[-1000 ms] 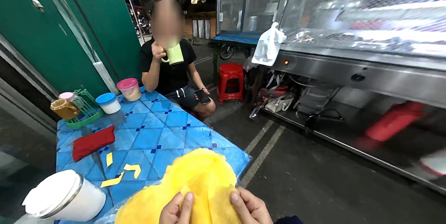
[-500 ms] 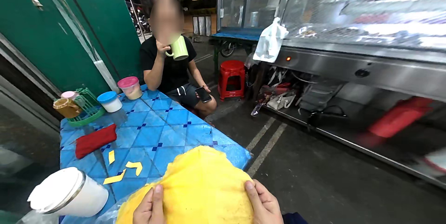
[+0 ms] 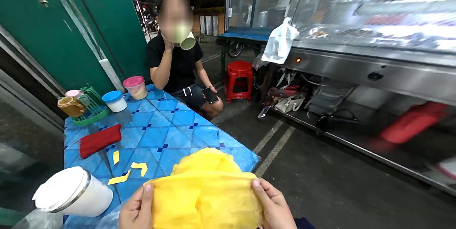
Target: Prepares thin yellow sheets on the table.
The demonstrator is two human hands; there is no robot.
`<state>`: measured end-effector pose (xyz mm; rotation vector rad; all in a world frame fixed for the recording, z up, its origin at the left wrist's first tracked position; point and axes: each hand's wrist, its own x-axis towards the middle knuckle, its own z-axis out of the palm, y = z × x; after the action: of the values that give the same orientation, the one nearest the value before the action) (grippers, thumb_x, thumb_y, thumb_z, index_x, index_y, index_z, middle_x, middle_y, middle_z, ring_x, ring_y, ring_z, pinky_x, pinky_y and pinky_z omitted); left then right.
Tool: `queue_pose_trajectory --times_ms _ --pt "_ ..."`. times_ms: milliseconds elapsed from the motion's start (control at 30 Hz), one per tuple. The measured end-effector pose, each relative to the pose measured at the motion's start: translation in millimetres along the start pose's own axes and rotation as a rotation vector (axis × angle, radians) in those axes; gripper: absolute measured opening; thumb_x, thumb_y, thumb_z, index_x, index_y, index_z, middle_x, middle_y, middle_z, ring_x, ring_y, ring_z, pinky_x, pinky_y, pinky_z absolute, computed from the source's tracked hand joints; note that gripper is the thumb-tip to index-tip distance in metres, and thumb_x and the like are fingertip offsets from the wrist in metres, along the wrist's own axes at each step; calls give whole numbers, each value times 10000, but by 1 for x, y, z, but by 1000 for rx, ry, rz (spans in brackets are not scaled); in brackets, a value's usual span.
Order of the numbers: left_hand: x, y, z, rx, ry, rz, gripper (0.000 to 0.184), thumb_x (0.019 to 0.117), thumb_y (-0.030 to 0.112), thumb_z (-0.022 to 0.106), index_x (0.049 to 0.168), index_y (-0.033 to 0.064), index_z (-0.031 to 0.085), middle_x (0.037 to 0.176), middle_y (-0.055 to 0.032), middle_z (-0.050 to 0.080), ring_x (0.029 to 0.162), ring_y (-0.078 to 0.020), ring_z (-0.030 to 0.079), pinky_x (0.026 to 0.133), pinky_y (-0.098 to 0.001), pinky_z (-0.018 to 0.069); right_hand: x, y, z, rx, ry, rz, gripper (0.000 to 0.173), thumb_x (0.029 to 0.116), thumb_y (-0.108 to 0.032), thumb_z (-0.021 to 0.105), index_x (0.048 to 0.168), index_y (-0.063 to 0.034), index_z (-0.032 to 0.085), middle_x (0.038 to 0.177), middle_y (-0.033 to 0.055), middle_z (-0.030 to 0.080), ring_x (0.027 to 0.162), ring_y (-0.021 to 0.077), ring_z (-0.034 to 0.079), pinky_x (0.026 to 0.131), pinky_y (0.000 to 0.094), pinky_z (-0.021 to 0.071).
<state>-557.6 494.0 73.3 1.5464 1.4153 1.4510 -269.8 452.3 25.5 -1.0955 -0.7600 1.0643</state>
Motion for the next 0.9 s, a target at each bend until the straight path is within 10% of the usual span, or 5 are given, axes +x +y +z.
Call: queue_pose_trajectory --times_ms 233,367,600,900 --pt "8 -23 -9 -16 -240 -210 292 1053 123 483 928 29 730 858 14 715 819 -42 672 793 -264 573 2 14 -7 126 -179 387 245 1063 -151 511 1231 -3 609 1004 119 747 902 225 740 835 437 625" --pt "10 -26 1 -73 -236 -560 446 1083 359 458 1068 -12 703 943 -92 720 879 -159 692 818 -407 584 10 16 -6 19 -236 379 289 1051 -275 560 1118 -26 691 943 95 754 866 195 738 816 412 625" --pt "11 -36 26 138 -141 -121 202 1020 184 614 927 54 738 771 -8 699 694 -72 659 669 -265 570 10 19 12 -313 -96 -50 241 1044 -158 575 888 -43 718 708 19 705 616 90 679 595 279 591" --pt "21 -16 -10 211 -38 -47 241 1062 163 527 919 15 654 737 -5 640 655 -46 619 625 -239 548 11 -7 -17 -147 -48 23 248 1054 -123 544 934 -20 736 752 46 742 647 104 708 624 289 618"
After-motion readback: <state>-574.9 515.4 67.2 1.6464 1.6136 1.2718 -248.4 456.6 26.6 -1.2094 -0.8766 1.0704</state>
